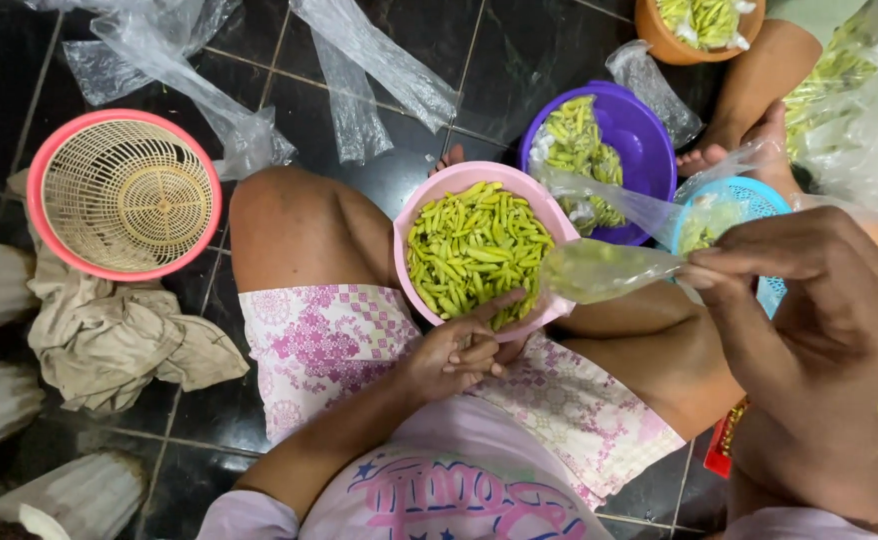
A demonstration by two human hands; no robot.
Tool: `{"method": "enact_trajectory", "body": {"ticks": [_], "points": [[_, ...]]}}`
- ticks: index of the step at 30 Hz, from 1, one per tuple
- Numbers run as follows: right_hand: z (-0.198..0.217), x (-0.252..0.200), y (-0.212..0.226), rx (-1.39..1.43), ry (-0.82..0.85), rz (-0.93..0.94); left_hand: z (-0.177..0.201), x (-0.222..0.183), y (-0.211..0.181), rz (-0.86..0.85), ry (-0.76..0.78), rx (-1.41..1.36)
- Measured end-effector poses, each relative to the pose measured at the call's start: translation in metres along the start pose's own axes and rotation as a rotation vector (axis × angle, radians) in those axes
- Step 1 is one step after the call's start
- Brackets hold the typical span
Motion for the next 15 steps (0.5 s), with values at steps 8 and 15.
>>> {"method": "enact_trajectory", "body": {"ticks": [8, 15], "points": [[0.010, -0.024, -0.037, 0.056, -0.152, -0.035, 0.016, -0.010, 0.004, 0.116, -0.067, 0.386], [0.021, -0.011, -0.057, -0.045, -0.017, -0.268, 0.008, -0.012, -0.003, 0.113, -0.177, 0.365]]}}
Point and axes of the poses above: each hand's wrist, its own x-axis towards the middle knuckle, its own z-axis out of the back of the hand, y = z × x, the point moved 3 cm from there along x, towards the middle knuckle, and after that the axes turned 2 degrees about -y, right-handed, at the moved point
